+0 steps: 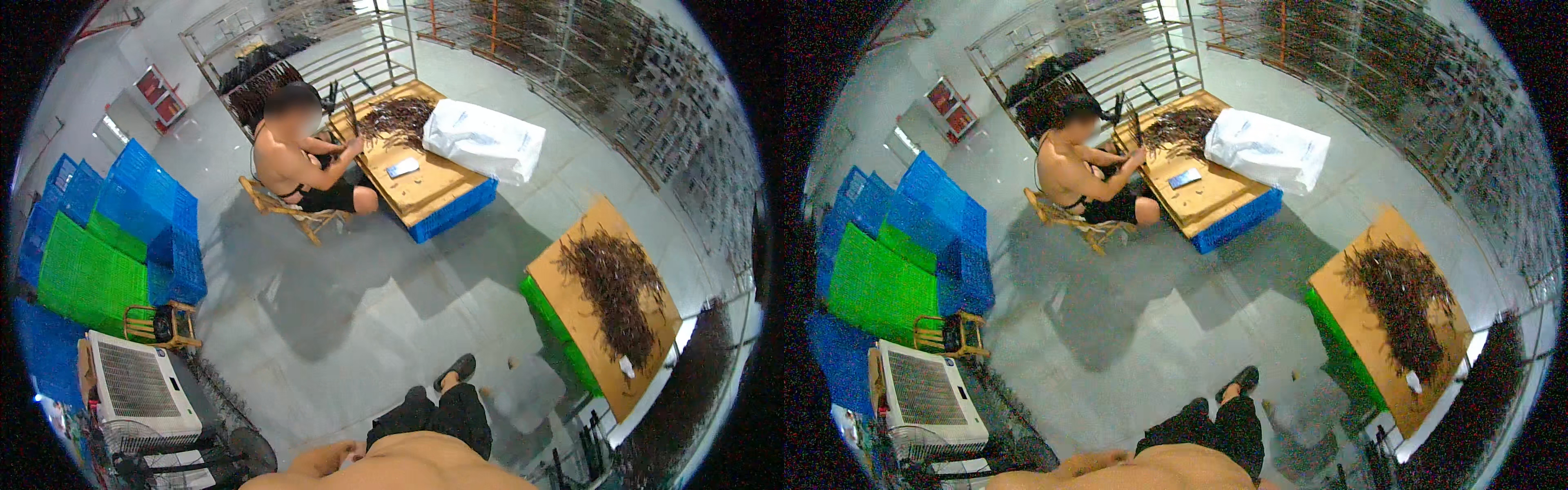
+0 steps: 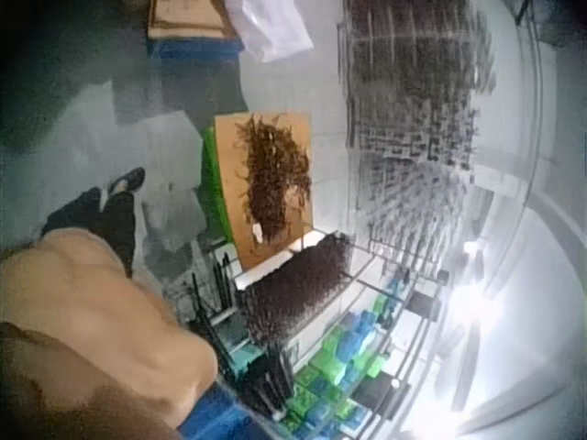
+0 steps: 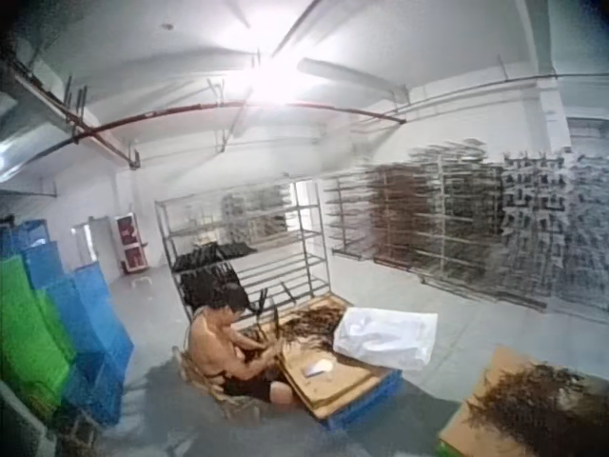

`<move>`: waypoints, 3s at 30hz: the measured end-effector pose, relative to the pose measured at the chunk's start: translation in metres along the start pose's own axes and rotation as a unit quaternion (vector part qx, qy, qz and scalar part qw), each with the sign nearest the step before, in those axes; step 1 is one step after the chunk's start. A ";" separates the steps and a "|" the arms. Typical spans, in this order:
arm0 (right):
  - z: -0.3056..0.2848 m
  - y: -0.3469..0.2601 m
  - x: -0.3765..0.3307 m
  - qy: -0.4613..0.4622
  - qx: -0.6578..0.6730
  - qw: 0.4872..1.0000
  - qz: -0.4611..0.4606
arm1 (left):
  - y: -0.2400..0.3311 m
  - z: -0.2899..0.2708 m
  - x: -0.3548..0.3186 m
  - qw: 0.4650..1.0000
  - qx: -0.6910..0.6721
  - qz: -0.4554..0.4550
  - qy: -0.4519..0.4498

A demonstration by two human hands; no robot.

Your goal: The person sits at a workstation and repeatedly picks up thin dark sticks from a pile on a cardboard sheet. They insert each stick into slots on a black plastic comb-like frame, then place the completed frame onto a nearby rack. The process continues with multiple frames.

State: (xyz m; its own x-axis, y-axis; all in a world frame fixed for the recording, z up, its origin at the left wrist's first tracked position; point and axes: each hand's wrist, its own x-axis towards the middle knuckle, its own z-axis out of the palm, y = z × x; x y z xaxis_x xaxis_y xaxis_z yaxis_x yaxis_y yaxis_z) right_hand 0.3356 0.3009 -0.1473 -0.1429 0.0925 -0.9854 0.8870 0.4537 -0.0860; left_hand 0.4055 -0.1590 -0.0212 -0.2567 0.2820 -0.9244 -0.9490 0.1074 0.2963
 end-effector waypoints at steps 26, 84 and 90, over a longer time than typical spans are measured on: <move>-0.100 -0.381 0.039 0.009 -0.048 0.993 -0.103 | 0.173 -0.099 0.086 0.924 -0.195 -0.214 -0.250; -0.123 -0.362 0.036 0.022 0.138 0.987 -0.077 | 0.457 -0.178 0.093 0.920 0.267 -0.157 -0.238; -0.091 -0.145 0.065 -0.126 -0.220 0.908 -0.334 | 0.500 -0.142 0.136 0.906 0.344 -0.160 -0.187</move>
State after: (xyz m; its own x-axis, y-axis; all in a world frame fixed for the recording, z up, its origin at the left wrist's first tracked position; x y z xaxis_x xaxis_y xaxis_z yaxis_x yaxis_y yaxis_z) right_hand 0.1581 0.3214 -0.1860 -0.4302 -0.5136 -0.7424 0.3711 0.6491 -0.6641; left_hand -0.1298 -0.2018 -0.0331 0.2126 0.4204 -0.8821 -0.5919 0.7737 0.2261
